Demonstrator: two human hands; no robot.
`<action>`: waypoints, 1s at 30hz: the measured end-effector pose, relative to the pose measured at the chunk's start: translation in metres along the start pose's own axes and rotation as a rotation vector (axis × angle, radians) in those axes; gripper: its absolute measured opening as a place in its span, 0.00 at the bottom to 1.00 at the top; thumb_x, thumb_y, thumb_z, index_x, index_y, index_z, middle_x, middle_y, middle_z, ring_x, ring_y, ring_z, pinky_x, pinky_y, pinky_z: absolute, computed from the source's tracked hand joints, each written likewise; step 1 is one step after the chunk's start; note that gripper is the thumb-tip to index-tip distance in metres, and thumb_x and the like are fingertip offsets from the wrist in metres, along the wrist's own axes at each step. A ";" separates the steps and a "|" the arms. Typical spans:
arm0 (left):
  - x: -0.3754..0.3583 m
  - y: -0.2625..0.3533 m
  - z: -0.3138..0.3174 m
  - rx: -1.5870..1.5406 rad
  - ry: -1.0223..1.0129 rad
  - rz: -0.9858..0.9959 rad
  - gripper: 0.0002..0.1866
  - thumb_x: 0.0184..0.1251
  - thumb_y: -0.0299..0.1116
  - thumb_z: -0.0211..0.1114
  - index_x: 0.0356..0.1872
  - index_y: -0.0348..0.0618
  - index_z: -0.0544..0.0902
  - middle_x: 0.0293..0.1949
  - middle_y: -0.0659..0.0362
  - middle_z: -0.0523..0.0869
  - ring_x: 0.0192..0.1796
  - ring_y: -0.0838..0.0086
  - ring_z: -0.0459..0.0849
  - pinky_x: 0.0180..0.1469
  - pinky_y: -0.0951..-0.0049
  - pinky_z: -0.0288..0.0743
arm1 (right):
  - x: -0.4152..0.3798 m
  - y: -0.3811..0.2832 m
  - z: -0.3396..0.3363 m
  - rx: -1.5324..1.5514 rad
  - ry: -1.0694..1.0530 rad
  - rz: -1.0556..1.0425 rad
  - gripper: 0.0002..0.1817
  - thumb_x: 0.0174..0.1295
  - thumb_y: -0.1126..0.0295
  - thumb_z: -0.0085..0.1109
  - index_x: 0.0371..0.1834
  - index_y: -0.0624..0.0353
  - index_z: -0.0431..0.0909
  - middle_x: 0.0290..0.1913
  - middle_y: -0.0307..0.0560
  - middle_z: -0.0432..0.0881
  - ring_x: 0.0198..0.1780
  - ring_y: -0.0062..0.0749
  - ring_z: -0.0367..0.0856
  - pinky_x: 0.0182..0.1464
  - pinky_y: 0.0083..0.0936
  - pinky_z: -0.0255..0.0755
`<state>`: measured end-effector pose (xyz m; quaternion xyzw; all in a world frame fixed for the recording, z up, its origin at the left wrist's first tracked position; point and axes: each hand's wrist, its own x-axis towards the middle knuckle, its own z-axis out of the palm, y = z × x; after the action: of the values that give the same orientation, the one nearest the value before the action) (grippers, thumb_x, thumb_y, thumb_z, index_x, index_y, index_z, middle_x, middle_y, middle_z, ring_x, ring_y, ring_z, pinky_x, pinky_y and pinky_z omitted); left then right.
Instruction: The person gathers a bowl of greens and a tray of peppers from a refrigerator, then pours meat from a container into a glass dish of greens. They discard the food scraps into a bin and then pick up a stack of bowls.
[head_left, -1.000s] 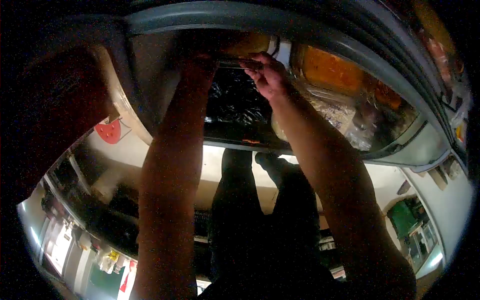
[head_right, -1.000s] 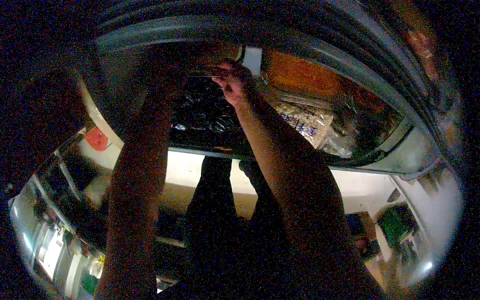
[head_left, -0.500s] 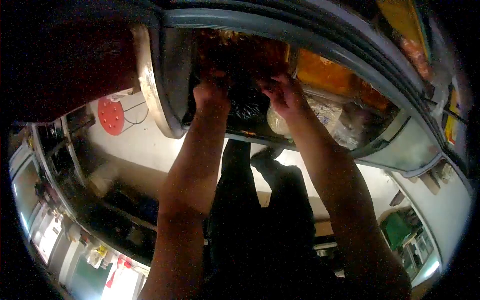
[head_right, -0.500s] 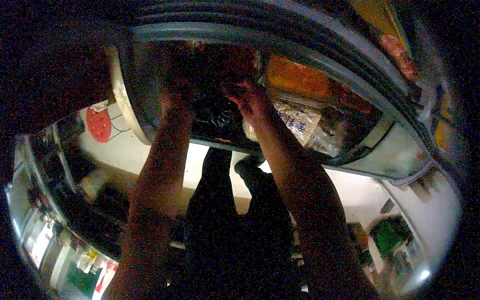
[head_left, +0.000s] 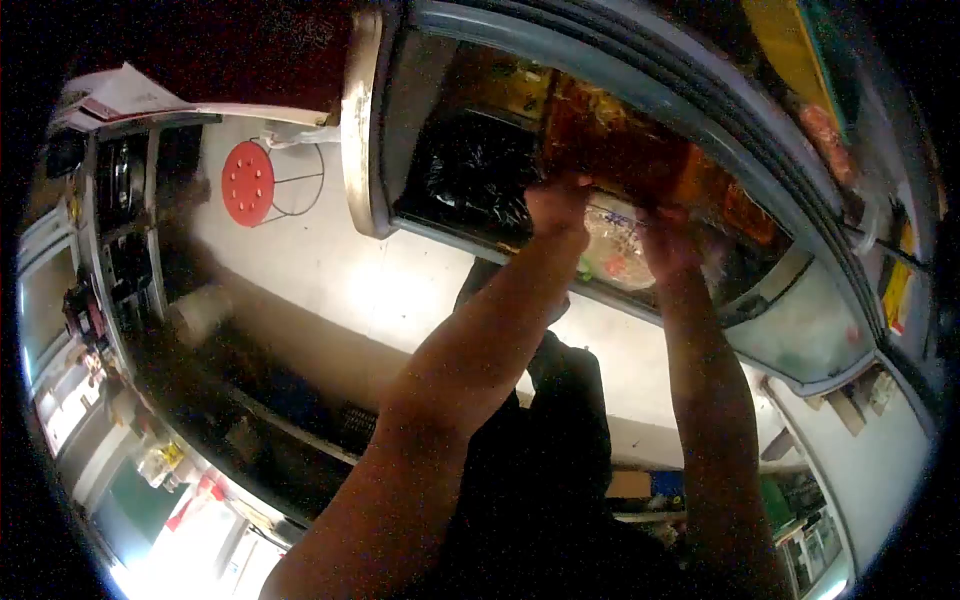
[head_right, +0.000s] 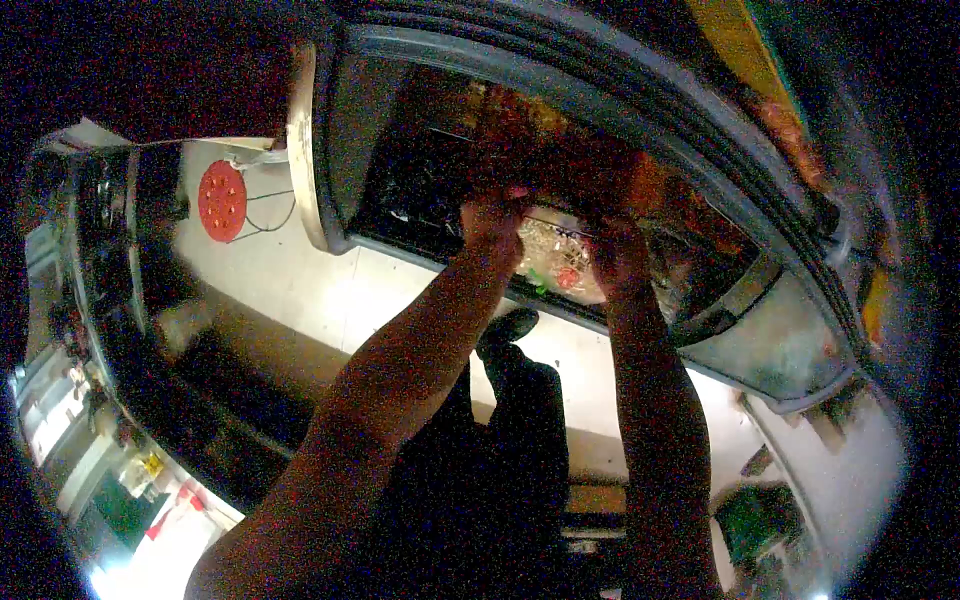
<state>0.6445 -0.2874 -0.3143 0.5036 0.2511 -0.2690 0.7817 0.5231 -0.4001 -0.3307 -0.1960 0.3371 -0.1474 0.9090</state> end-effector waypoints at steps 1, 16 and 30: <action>0.000 -0.006 0.004 -0.048 0.018 -0.034 0.09 0.47 0.22 0.58 0.33 0.40 0.75 0.25 0.61 0.78 0.25 0.74 0.75 0.24 0.75 0.68 | -0.002 -0.004 -0.004 -0.098 0.073 -0.062 0.13 0.54 0.70 0.51 0.40 0.66 0.69 0.34 0.50 0.76 0.30 0.34 0.77 0.30 0.20 0.75; 0.006 -0.077 0.062 -0.174 -0.136 0.057 0.16 0.46 0.25 0.63 0.38 0.36 0.73 0.30 0.56 0.79 0.30 0.69 0.78 0.27 0.71 0.73 | 0.019 -0.057 -0.126 -0.174 0.123 -0.248 0.17 0.52 0.64 0.54 0.43 0.60 0.70 0.47 0.51 0.72 0.47 0.41 0.70 0.48 0.31 0.69; 0.010 -0.072 0.058 -0.086 -0.162 -0.200 0.16 0.47 0.26 0.63 0.40 0.38 0.73 0.32 0.56 0.79 0.31 0.68 0.78 0.29 0.69 0.74 | 0.012 -0.077 -0.099 0.178 0.035 0.244 0.17 0.55 0.61 0.47 0.41 0.63 0.71 0.37 0.53 0.77 0.30 0.37 0.76 0.25 0.25 0.74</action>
<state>0.6104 -0.3676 -0.3470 0.4189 0.2475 -0.3743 0.7894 0.4549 -0.4985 -0.3714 -0.0697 0.3597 -0.0685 0.9280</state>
